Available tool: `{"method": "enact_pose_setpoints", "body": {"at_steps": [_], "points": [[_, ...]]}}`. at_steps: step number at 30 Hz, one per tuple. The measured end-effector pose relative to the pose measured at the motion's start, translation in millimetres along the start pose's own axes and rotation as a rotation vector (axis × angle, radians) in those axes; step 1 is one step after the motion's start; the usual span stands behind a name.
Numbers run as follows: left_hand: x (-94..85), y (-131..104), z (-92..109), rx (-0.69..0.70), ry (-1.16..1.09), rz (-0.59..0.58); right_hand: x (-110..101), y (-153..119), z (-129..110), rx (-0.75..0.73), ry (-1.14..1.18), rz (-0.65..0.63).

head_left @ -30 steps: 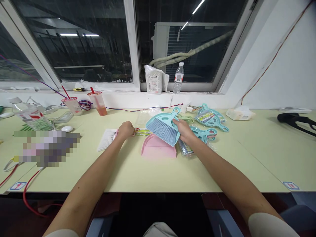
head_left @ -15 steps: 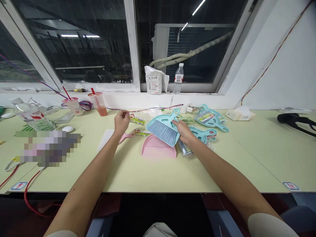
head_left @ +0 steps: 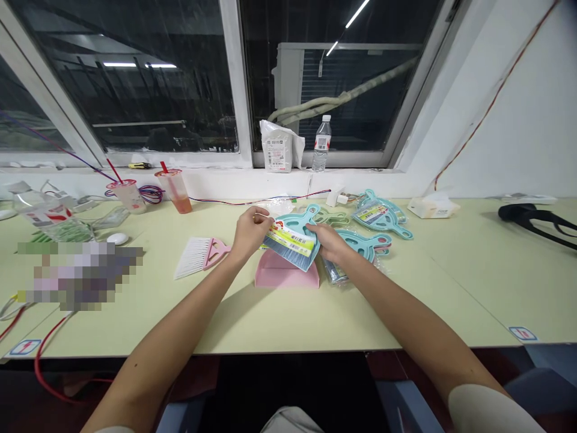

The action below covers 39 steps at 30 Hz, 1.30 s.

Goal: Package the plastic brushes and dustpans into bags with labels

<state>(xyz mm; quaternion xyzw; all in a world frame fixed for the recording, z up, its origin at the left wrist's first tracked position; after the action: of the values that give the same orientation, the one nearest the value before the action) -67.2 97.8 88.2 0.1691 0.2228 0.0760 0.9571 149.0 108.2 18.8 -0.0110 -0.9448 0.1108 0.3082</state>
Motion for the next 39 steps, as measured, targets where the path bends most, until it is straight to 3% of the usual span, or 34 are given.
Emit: {"method": "enact_pose_setpoints", "body": {"at_steps": [12,24,28,31,34,36,39], "points": [[3.5,-12,0,0.131,0.502,0.107,3,-1,13,0.077,0.018,-0.033],[4.3,-10,-5,0.128,0.592,0.110,3,-2,16,0.082,0.020,-0.023],[0.4,-12,-3,0.163,0.601,0.179,4,-5,16,0.080,0.025,-0.015],[-5.7,-11,-5,0.163,0.517,0.253,4,-7,13,0.056,0.063,0.013],[-8.1,-4,-20,0.031,0.285,0.233,3,-5,12,0.037,0.098,0.027],[-3.1,1,-35,-0.141,0.061,0.137,2,-3,11,0.038,0.110,0.038],[14.8,-1,-48,-0.389,-0.294,-0.104,1,-4,9,0.036,0.120,0.082]]}}
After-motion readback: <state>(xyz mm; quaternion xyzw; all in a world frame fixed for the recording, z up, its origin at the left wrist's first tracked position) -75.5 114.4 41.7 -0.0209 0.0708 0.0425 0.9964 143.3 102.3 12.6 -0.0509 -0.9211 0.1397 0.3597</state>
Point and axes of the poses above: each hand's wrist, its own y-axis towards the middle knuckle, its own x-axis out of the palm, z = x × y, the point moved 6 cm from there along y, towards the middle knuckle, and after that the axes turned 15 degrees about y, right-handed, at the moved point
